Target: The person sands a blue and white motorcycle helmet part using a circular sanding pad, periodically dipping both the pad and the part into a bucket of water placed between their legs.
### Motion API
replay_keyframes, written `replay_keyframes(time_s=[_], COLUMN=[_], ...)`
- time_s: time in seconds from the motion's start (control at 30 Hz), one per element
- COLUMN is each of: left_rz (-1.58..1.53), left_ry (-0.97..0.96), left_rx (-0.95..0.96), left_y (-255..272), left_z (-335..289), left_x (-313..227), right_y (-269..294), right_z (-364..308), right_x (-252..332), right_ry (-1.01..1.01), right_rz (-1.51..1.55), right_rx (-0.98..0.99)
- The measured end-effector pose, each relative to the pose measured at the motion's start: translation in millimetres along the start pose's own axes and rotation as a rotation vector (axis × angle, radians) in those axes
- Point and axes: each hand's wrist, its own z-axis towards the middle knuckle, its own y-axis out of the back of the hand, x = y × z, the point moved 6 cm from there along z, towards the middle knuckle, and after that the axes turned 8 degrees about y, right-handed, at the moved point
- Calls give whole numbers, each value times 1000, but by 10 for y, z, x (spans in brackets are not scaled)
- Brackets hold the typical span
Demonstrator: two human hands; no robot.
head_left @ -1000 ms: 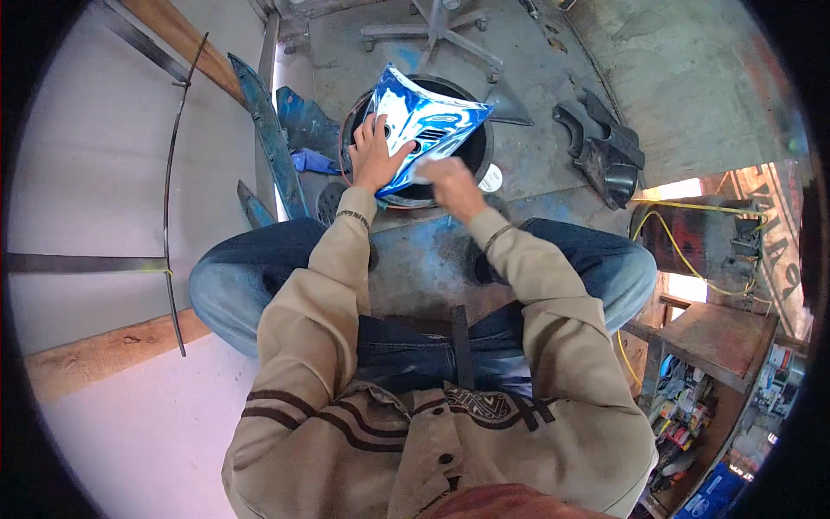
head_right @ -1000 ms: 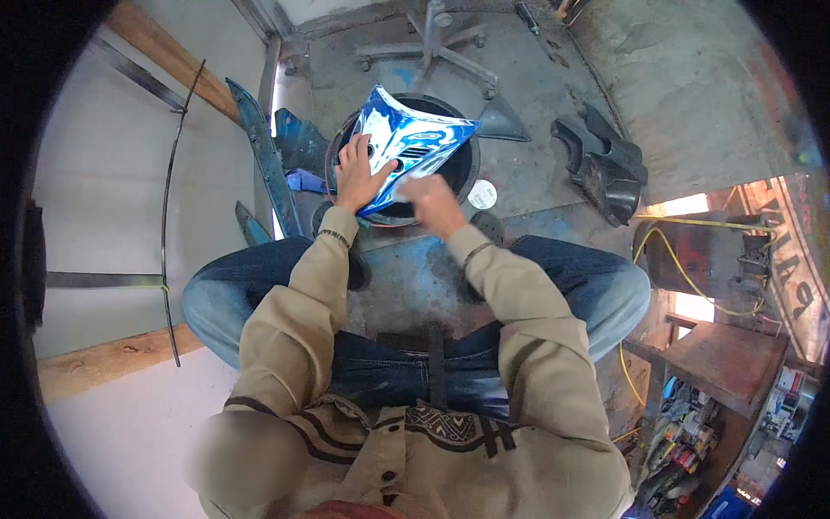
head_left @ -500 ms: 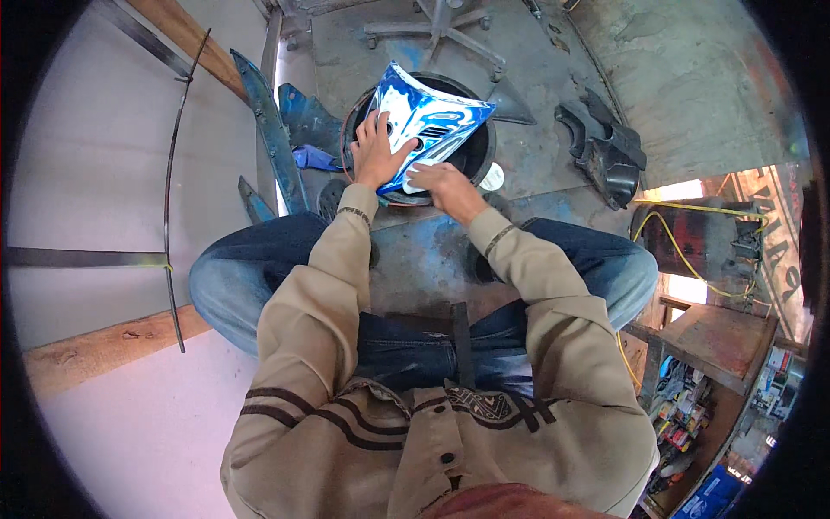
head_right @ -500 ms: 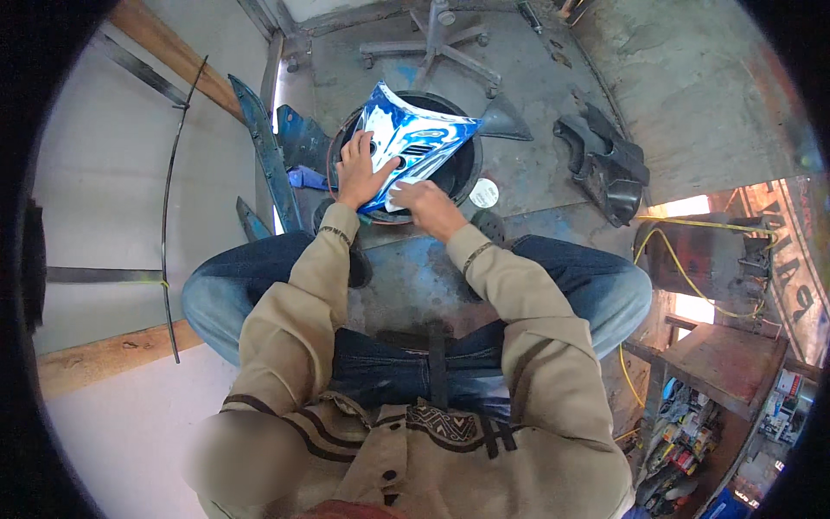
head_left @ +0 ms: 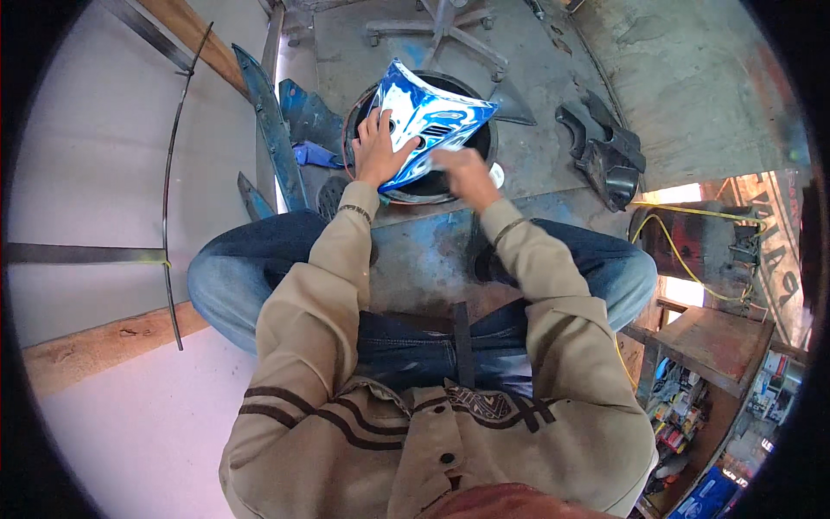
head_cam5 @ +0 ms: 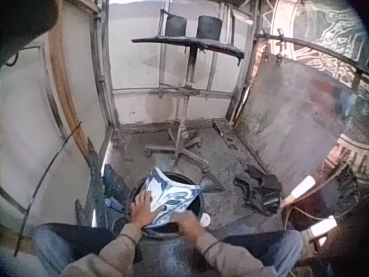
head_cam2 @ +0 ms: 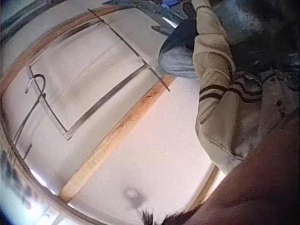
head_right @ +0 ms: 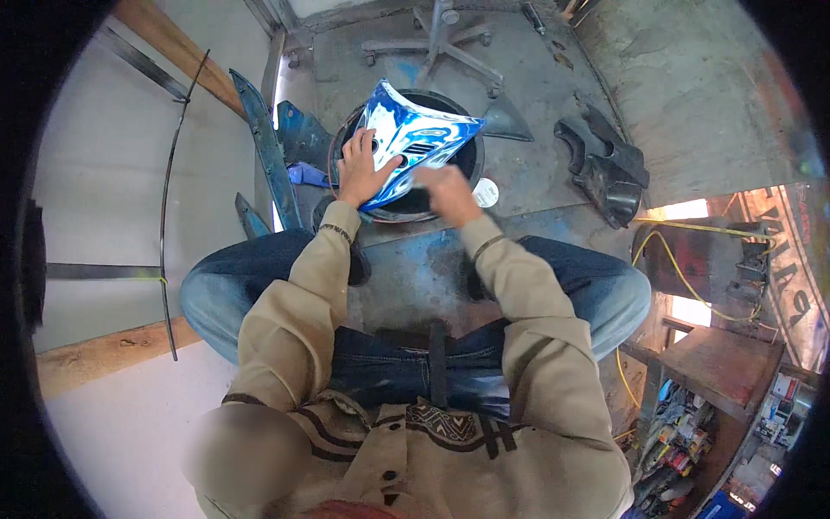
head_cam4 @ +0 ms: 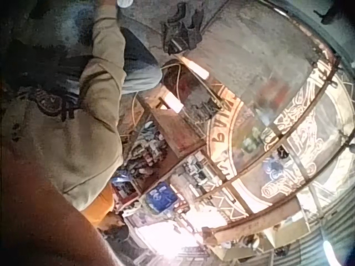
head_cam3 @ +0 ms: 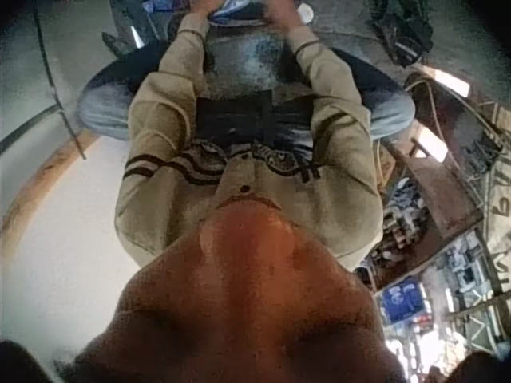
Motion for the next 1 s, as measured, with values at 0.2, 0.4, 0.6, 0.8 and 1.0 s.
replay_keyframes(time_s=[0.2,0.4,0.6,0.8,1.0], left_rz=[15,1,40,2,13], left_ry=[30,29,35,-13,-12], left_rx=[25,41,29,-7,0], left_y=[-12,19,-9,30,-14], left_z=[-19,-13,-2,-15,25], left_x=[-20,35,-27,6,-68], right_y=[-35,59,21,-21,18], right_z=[-122,40,-93,-42,-115], right_x=[-5,185,2,124,-64], right_ry=[-96,12,-57,-68,-128], right_rz=[-3,25,-43,16,41], right_rx=[8,23,-6,50,-84])
